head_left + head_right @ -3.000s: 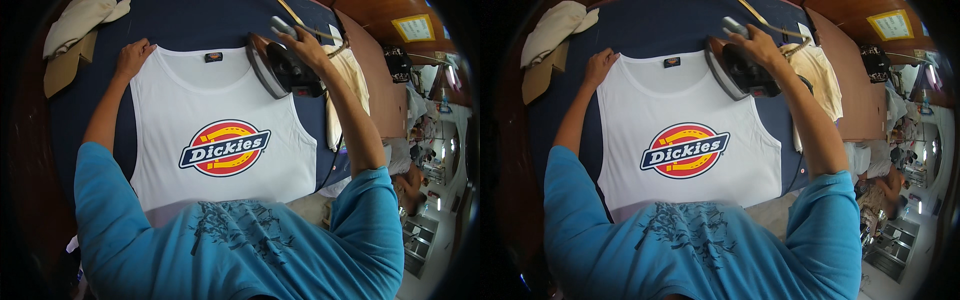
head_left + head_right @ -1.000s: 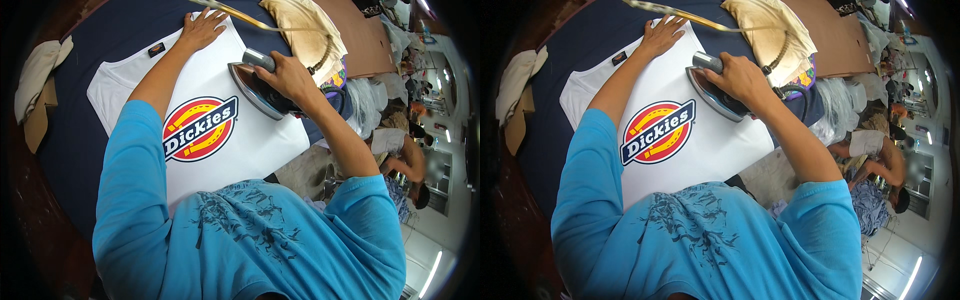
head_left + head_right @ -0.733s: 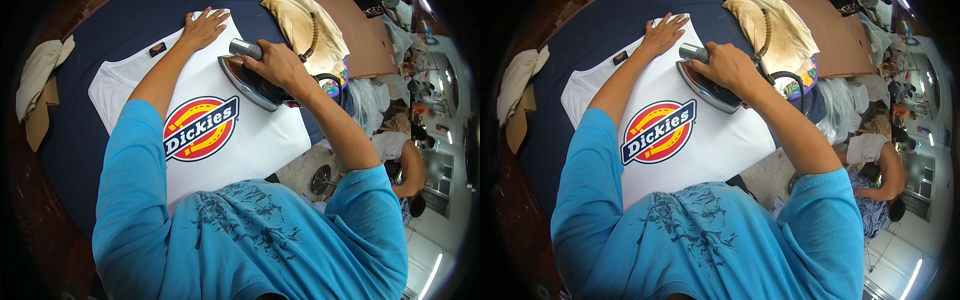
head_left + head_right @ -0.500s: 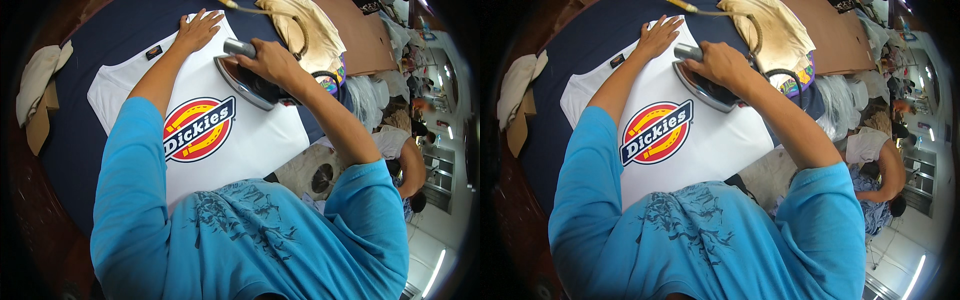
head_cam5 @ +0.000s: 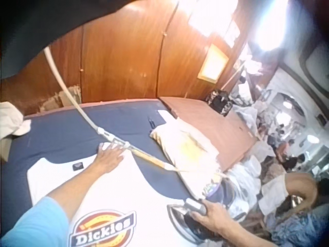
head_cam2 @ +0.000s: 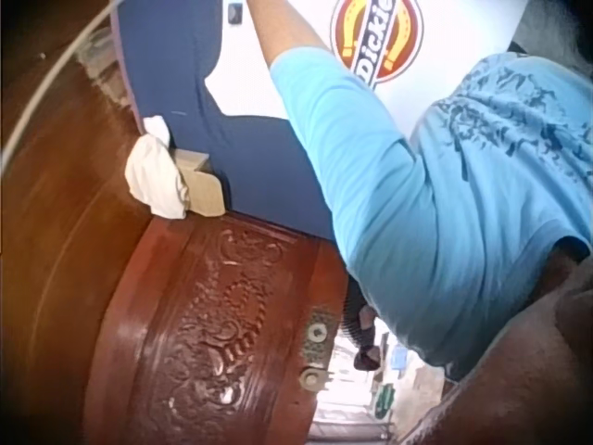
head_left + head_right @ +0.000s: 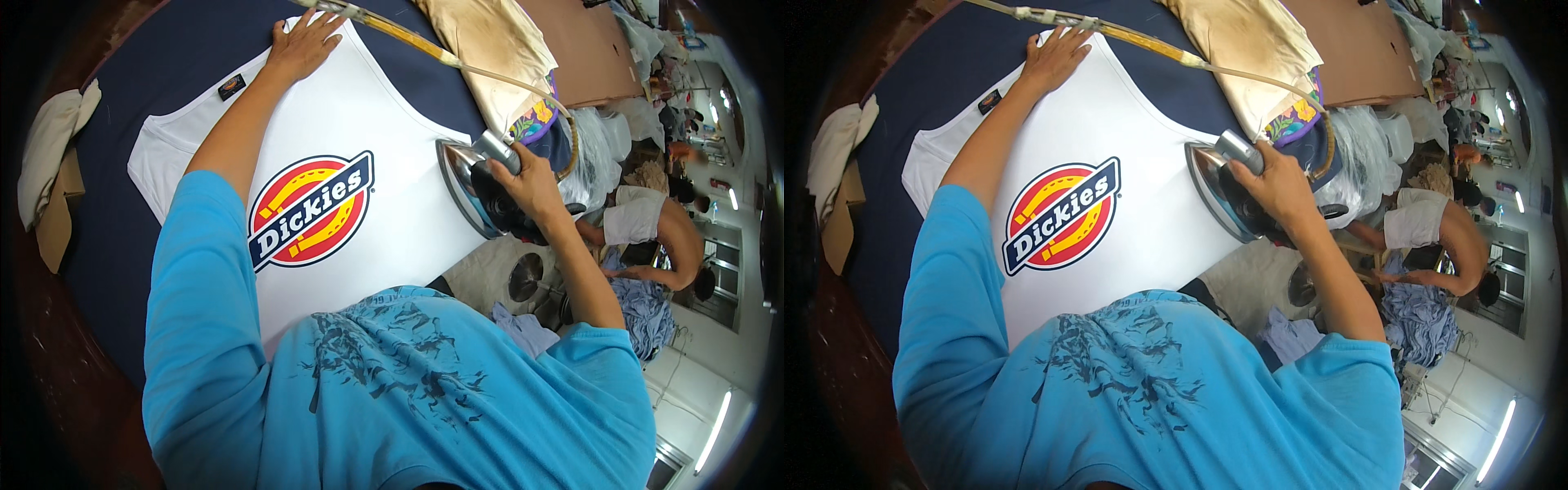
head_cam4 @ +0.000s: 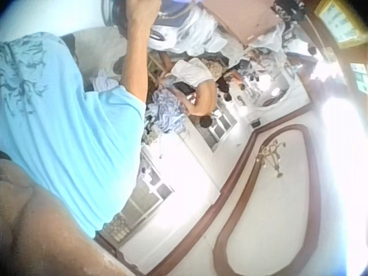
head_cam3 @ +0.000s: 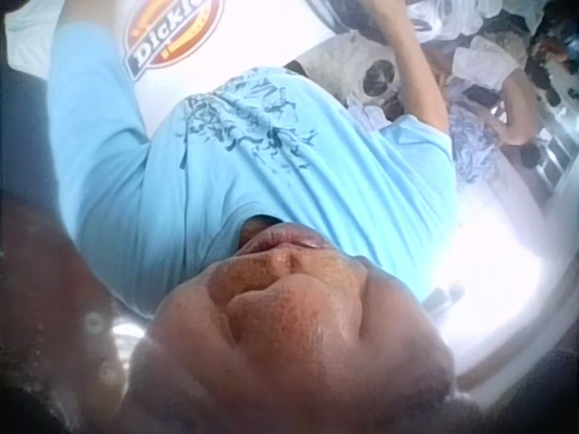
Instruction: The person picks up a white tank top from a stack, places it onto an ironing board, and irons both sides of the garment using a steam iron.
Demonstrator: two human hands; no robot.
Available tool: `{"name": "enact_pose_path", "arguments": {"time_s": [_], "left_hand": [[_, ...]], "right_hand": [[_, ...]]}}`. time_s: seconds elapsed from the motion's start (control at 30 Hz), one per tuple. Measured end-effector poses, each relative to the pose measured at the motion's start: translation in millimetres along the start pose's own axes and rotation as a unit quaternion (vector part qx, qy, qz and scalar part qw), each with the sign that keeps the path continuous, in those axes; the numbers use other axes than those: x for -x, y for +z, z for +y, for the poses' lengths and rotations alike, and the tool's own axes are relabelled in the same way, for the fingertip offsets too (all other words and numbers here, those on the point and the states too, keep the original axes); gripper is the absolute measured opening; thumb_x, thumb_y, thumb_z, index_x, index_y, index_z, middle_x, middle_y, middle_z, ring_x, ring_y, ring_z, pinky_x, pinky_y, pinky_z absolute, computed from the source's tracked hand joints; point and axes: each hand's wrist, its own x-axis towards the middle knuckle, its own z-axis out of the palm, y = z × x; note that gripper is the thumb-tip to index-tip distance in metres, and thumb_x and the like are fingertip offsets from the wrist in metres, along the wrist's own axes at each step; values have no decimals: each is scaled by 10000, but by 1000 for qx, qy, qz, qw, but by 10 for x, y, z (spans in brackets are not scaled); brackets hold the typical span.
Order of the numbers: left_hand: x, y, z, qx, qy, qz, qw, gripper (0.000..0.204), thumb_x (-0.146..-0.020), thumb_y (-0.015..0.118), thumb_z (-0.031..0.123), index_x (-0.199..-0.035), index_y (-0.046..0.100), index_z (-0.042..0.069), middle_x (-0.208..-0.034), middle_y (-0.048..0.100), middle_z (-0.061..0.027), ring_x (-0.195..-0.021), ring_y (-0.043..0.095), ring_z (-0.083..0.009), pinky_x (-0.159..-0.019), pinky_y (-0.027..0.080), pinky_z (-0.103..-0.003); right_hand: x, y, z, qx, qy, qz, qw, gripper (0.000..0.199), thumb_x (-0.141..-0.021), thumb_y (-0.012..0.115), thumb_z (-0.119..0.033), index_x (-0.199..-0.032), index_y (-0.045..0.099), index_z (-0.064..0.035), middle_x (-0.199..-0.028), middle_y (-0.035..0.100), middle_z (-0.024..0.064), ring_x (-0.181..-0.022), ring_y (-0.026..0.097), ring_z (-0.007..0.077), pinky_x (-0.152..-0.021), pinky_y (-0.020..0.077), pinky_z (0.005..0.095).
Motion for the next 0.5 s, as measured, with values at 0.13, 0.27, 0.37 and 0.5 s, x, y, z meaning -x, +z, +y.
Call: {"name": "enact_pose_path", "arguments": {"time_s": [0.13,0.27,0.37,0.5], "left_hand": [[46,17,-8,2,5,40,999,451,-955,248,400,-1395,291,315,-1463,265,47,-1358,209,-176,-1065,107,-559],[4,143,-54,-23,4,66,998,453,-952,246,420,-1400,254,351,-1472,230,82,-1368,179,-166,-1076,102,-560],[-4,129,-33,-50,0,59,997,460,-948,251,432,-1403,234,367,-1477,206,101,-1372,165,-161,-1083,95,-556],[-7,124,-9,-30,-7,46,998,464,-943,258,444,-1401,229,376,-1481,194,103,-1374,156,-161,-1085,93,-554]], "right_hand": [[68,-7,-72,28,-19,-40,999,425,-777,626,-407,-902,577,-4,-693,604,226,-673,620,369,-627,474,405],[25,-23,-47,3,-18,-3,1000,438,-778,625,-418,-885,568,3,-675,603,219,-651,620,357,-610,476,395],[-6,6,-69,26,-11,-21,999,431,-782,619,-416,-887,569,-2,-679,608,210,-652,616,357,-618,476,403],[-46,31,-283,40,-55,-44,997,424,-790,606,-429,-855,558,-13,-679,602,193,-669,611,350,-623,466,419]]}}
